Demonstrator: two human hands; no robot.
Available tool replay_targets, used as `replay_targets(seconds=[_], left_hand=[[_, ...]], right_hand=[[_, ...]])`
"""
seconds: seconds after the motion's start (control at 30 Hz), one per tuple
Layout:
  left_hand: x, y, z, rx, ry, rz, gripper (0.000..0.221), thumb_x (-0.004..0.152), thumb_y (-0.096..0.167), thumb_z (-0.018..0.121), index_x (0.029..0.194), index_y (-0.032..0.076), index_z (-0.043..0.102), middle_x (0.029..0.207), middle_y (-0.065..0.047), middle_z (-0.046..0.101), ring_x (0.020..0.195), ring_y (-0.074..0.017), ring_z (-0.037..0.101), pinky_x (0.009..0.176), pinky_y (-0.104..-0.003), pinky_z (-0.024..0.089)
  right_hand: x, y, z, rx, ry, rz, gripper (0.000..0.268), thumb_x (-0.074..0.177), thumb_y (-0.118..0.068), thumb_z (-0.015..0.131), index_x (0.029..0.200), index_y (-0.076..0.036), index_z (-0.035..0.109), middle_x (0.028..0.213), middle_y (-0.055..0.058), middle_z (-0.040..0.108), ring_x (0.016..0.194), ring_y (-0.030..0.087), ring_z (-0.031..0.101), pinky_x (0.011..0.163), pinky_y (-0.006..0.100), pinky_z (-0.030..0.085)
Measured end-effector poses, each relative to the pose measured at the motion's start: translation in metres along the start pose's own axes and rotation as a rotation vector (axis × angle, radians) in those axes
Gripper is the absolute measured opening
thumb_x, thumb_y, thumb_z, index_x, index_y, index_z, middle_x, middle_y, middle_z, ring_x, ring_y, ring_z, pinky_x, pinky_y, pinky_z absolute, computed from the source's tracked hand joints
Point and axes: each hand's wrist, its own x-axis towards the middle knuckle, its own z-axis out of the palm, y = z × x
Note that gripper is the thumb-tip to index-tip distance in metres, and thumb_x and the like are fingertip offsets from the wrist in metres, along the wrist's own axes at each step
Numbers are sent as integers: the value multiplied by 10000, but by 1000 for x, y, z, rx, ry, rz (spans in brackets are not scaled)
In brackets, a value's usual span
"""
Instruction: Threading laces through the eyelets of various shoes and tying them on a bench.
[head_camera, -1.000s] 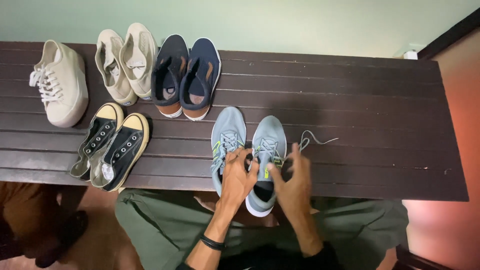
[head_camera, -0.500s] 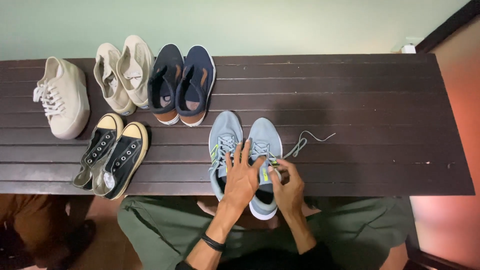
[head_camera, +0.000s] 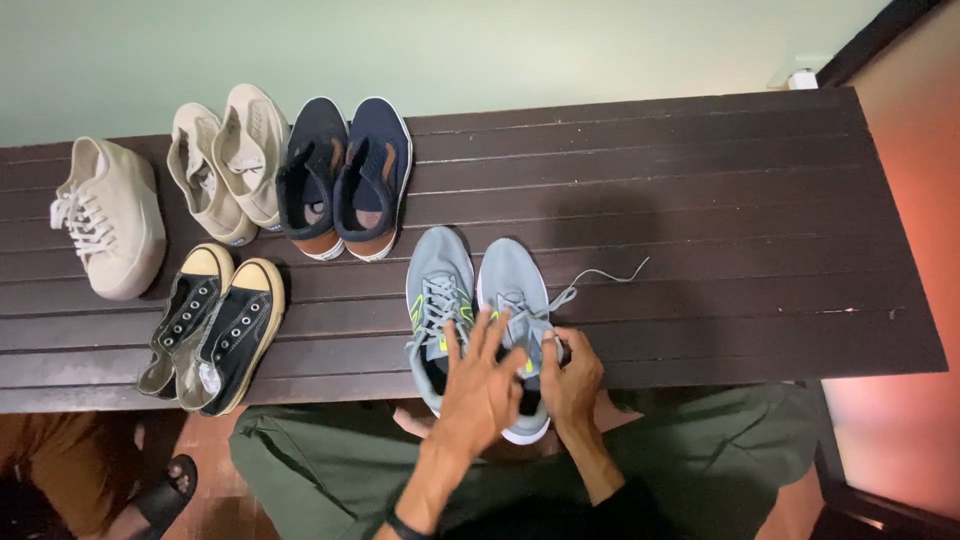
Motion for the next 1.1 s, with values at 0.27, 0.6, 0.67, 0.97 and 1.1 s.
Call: replay_targets(seconds=[0.27, 0.6, 0.67, 0.97, 1.1], left_hand=[[-38, 20, 1, -205, 234, 289, 141, 860, 94, 590, 984, 31, 609, 1322, -205, 552, 1442, -430, 399, 1157, -739, 150], [-24, 24, -4, -241, 199, 135, 328, 1051, 297, 508, 1095, 38, 705, 910, -126, 720, 935, -295, 576, 1023, -513, 332], [-26, 26, -14, -460, 108, 196, 94, 916, 123, 584, 841, 162, 625, 827, 0, 678, 868, -223, 604, 1095, -505, 275], [-48, 24, -30, -637, -46, 81, 384, 972, 372, 629, 1220, 98, 732, 827, -66, 661, 918, -241, 666, 1196, -543, 149], [-53, 37, -49, -679, -30, 224, 246, 1010, 347, 594, 1013, 132, 714, 1021, -34, 766, 984, -234, 687, 1134, -577, 173]], right_hand=[[-6, -4, -5, 14, -21, 0, 169, 991, -215, 599, 976, -65, 674, 862, 60, 648, 777, 224, 593, 724, 379, 457], [-7, 0, -8, 20, 20, -73, 151, 1017, -230, 612, 1006, -90, 669, 787, 34, 529, 716, 196, 519, 633, 368, 405], [-6, 13, -3, -3, 25, -50, 167, 1010, -239, 618, 1059, -93, 684, 853, 55, 630, 751, 222, 590, 687, 390, 444], [-4, 1, -4, 32, -14, -72, 100, 973, -175, 632, 1005, -94, 682, 814, 34, 603, 683, 199, 565, 645, 379, 444], [-4, 7, 0, 26, 34, -98, 137, 994, -209, 644, 1014, -87, 703, 835, 20, 635, 690, 174, 564, 641, 339, 456]])
